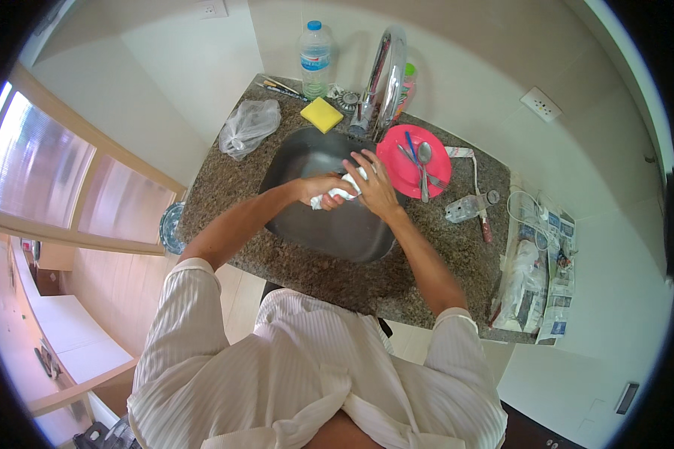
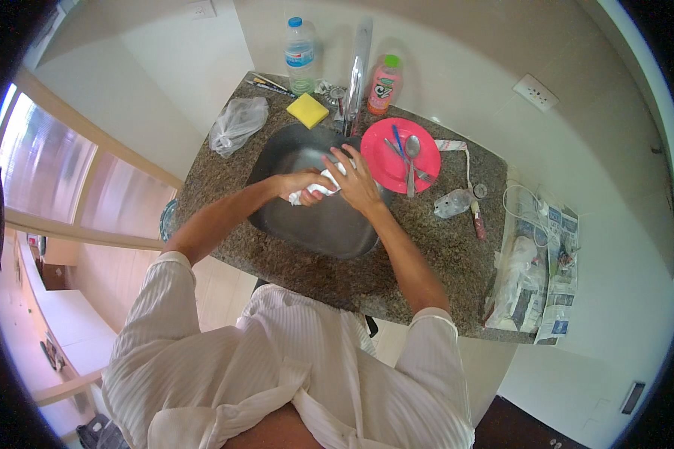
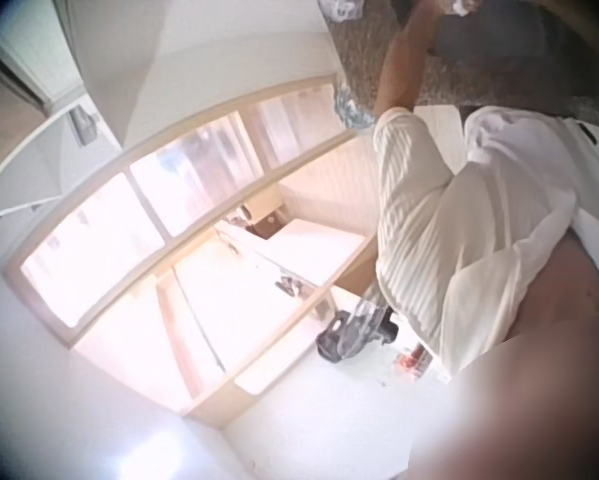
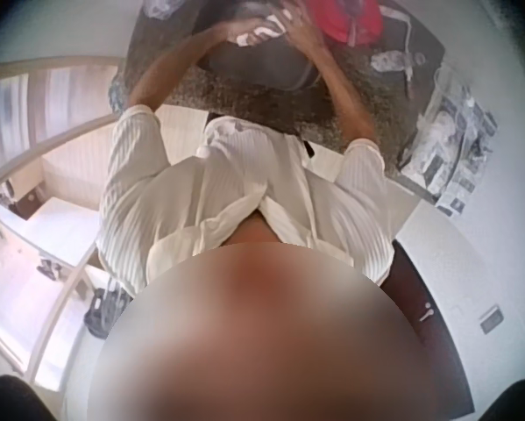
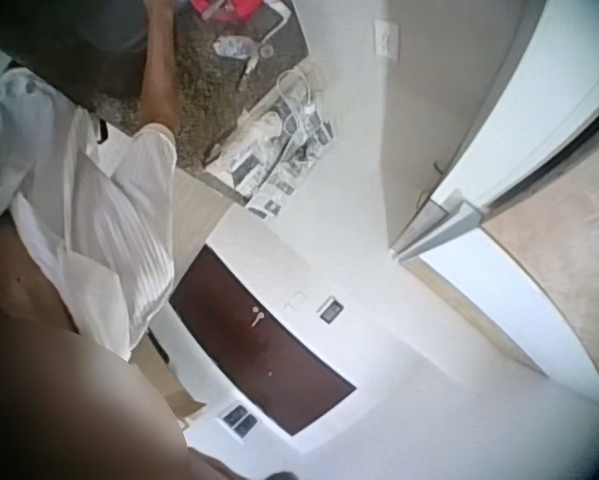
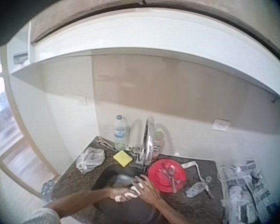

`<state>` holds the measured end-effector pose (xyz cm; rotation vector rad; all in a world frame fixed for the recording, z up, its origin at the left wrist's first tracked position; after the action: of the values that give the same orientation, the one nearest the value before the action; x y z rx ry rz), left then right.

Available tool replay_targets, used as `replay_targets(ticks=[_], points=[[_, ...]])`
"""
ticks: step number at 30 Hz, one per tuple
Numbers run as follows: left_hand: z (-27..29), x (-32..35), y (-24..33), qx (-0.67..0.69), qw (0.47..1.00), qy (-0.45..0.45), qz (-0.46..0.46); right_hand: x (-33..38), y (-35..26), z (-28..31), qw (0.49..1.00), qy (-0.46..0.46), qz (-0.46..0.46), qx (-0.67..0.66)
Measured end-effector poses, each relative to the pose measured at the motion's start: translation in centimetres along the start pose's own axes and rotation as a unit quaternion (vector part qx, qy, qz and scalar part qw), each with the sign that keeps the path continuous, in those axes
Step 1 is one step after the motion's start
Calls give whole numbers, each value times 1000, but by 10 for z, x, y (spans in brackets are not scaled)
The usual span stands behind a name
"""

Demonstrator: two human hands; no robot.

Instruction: The person sands a wooden cabinet door with a sanding block, then walks to the kitchen sink to wash a white cloth under running water. They wring out the cloth and return to the room where other workers are present.

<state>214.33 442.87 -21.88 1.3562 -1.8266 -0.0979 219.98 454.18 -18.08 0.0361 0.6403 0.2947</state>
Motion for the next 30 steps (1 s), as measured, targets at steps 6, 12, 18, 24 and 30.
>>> replay_targets(ticks=[6, 12, 18, 24, 30], points=[[39, -7, 21, -506, 798, 197, -259, -25, 6, -45, 960, -276, -46, -29], [28, -14, 41, -768, 510, 279, -271, 2, 23, -102, 857, -394, -271, -192], [36, -2, 25, -766, 537, 261, -237, 9, 6, -104, 759, -442, -288, -382], [87, 11, -8, -527, 721, 337, -298, -40, 65, -70, 894, -146, -262, -334], [81, -12, -31, -127, 905, 319, -252, -99, 79, -57, 793, 8, -350, -499]])
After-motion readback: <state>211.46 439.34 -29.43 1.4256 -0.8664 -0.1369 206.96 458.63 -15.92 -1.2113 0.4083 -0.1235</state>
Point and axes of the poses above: each hand's wrist, its own x-axis away from the middle knuckle, its own z-axis out of the back of the hand, y = z × x, the point moved 5 cm from there along -x, towards the middle knuckle, and after that the axes turned 12 degrees about x, right-handed, at the moved point
